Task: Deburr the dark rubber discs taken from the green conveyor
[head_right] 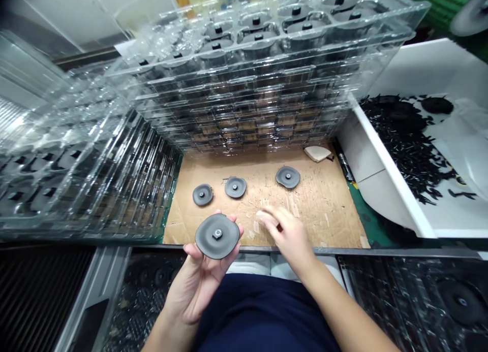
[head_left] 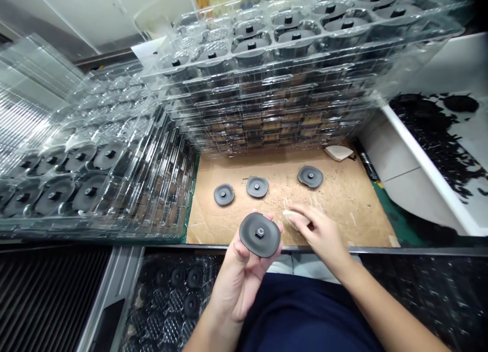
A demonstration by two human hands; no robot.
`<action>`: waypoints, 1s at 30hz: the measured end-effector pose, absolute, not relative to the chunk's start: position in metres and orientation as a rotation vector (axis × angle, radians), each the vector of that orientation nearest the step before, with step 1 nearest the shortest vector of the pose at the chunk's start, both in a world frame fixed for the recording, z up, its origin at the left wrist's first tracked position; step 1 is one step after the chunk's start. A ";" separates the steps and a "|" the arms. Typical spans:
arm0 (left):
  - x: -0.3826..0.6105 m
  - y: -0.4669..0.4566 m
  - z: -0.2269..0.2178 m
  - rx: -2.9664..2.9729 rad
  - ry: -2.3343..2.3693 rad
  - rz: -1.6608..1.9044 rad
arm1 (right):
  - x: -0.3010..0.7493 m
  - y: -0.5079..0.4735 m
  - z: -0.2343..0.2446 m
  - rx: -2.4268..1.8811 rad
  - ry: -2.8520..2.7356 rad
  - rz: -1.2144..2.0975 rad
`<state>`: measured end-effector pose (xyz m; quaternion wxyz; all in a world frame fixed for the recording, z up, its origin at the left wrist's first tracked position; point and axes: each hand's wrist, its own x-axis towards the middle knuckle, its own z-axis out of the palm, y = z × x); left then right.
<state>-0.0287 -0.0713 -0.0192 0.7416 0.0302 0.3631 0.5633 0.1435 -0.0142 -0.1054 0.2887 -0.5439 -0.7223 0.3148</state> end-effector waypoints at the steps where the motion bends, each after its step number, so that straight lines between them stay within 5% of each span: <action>1: -0.028 -0.071 -0.021 0.065 0.817 1.254 | 0.144 -0.019 -0.105 -1.409 -1.935 0.886; 8: -0.020 -0.067 -0.019 0.140 0.936 1.330 | 0.132 -0.020 -0.045 -1.360 -1.828 0.968; 14: -0.020 -0.070 -0.016 0.228 0.955 1.252 | 0.108 -0.034 0.027 -0.867 -1.987 0.912; 17: -0.022 -0.073 -0.015 0.228 0.991 1.283 | 0.106 -0.035 0.032 -0.881 -2.104 1.041; 21: -0.020 -0.072 -0.010 0.343 0.948 1.290 | 0.104 -0.029 0.031 -0.830 -1.957 0.711; 25: -0.025 -0.075 -0.006 0.321 0.817 1.273 | 0.122 -0.036 0.033 -0.655 -2.103 0.968; 30: -0.020 -0.075 -0.002 0.202 0.799 1.145 | 0.136 -0.038 0.039 -1.030 -2.122 0.722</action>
